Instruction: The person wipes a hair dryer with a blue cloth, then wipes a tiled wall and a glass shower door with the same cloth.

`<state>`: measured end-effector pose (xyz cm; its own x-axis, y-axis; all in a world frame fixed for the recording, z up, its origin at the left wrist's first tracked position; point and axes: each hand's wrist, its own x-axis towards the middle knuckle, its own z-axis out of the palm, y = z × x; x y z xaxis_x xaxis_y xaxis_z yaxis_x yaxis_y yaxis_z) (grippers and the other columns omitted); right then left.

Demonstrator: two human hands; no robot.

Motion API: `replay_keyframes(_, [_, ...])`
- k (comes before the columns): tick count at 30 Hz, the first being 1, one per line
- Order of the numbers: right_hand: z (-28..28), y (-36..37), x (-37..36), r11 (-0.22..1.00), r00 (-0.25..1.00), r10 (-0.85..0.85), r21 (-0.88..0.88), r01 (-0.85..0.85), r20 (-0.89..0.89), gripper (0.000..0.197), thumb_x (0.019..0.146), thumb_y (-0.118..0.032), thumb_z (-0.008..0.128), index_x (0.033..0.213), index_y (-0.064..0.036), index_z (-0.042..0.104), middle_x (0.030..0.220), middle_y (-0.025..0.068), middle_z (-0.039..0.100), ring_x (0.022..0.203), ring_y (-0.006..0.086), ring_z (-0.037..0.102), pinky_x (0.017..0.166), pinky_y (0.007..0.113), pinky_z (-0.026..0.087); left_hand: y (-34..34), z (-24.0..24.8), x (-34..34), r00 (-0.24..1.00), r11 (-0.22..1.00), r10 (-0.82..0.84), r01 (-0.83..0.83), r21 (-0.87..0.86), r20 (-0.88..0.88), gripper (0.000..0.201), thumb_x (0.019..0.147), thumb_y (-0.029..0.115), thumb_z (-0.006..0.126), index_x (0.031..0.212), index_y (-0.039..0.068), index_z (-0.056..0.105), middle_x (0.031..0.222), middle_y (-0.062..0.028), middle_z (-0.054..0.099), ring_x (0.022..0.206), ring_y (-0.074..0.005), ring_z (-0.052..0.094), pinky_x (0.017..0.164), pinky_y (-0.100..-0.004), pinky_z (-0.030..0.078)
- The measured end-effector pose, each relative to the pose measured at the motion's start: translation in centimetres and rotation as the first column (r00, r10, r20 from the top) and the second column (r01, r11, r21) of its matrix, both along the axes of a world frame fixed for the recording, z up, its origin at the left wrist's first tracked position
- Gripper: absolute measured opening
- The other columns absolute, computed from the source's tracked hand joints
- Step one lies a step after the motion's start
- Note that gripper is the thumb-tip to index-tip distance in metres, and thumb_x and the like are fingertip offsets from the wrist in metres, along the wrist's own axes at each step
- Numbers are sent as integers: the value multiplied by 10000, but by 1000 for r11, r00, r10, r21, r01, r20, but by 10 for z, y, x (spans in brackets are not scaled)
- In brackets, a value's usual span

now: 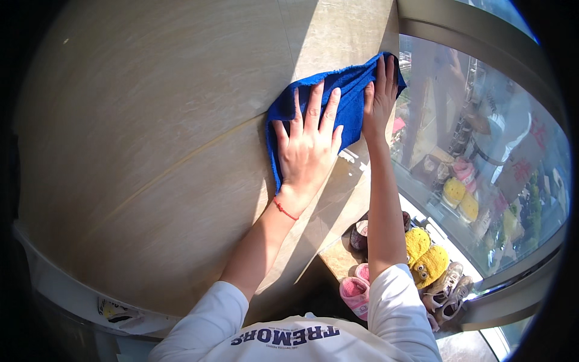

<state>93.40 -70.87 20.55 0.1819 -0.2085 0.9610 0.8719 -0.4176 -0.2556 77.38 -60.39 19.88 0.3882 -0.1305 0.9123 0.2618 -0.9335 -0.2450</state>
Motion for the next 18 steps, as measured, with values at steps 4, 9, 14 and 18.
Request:
replay_keyframes(4, [-78,-11,15,980,965,179,125,-158,-190,540,1043,-263,329,1542,-67,263,1614,138,213,1475,339,210,1194,421,165,-12,-48,19,976,989,-109,125,80,-186,625,895,318,615,1481,191,439,1582,-23,325,1153,-207,527,963,-414,437])
replay_keyframes(9, [-218,6,-17,988,890,97,149,-33,-446,562,1049,-299,261,1552,-53,216,1623,170,158,1495,347,154,1205,424,138,1,-137,-2,952,972,-37,106,212,-303,585,895,289,579,1461,197,466,1503,-8,442,1100,-167,561,891,-315,456])
replay_keyframes(14, [-307,50,-89,972,796,135,233,8,-591,568,1041,-215,299,1559,-34,154,1620,205,138,1506,351,105,1207,423,108,35,-223,-70,857,969,-78,185,163,-509,599,852,243,602,1439,181,498,1443,-28,508,988,-164,596,834,-294,462])
replay_keyframes(18, [-293,70,-128,948,731,263,307,-77,-629,494,966,-75,363,1440,63,348,1512,286,298,1416,452,234,1180,458,172,46,-217,-110,840,991,-83,129,47,-536,620,839,235,630,1442,185,495,1434,-15,490,918,-208,603,838,-319,483])
